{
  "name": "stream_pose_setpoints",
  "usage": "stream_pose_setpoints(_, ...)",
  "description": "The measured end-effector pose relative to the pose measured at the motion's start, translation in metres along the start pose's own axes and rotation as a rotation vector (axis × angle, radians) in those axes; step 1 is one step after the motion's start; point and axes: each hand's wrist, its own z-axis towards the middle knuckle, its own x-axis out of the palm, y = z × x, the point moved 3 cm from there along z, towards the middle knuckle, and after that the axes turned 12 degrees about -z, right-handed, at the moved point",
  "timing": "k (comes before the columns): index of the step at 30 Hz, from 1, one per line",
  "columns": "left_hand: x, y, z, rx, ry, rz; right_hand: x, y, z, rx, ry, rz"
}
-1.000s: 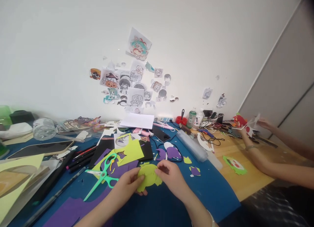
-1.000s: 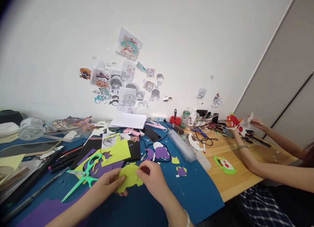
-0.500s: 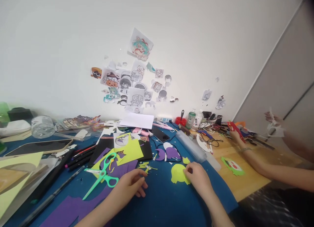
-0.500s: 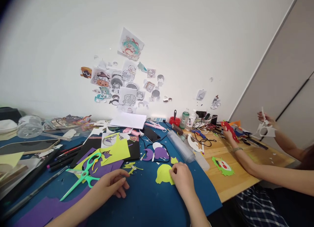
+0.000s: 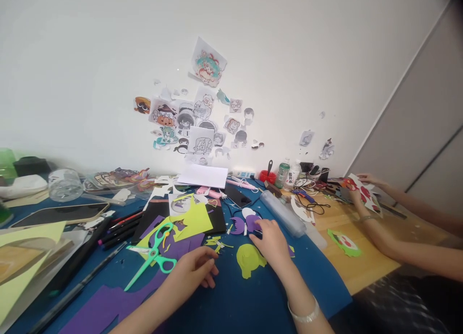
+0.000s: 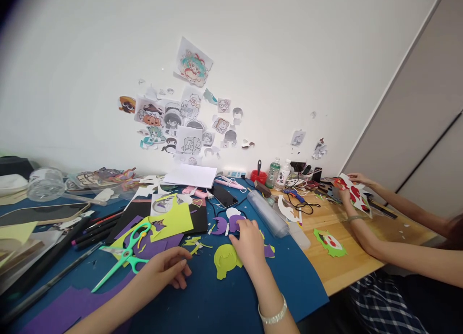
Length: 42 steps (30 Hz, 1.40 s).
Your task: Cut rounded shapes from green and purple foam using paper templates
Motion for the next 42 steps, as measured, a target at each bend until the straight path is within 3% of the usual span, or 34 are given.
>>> stream_pose_setpoints(5, 0.000, -0.001, 0.000, -0.001, -0.027, -0.017, 0.011, 0.007, 0.020, -0.081, 0.097, -0.159)
stream_pose_setpoints(11, 0.000, -0.001, 0.001, -0.008, -0.027, -0.054, 0.012, -0.001, 0.022, -0.083, 0.079, -0.179)
stream_pose_setpoints(17, -0.001, -0.002, 0.000, -0.009, -0.041, -0.072, 0.002, -0.005, 0.026, -0.135, 0.054, -0.155)
stream_pose_setpoints(30, -0.002, -0.001, 0.000, -0.010, -0.044, -0.065, 0.004, -0.010, 0.050, -0.169, 0.028, -0.120)
stream_pose_setpoints(42, -0.003, -0.001, 0.001, -0.022, -0.055, -0.047, 0.028, -0.020, 0.063, -0.154, 0.114, 0.029)
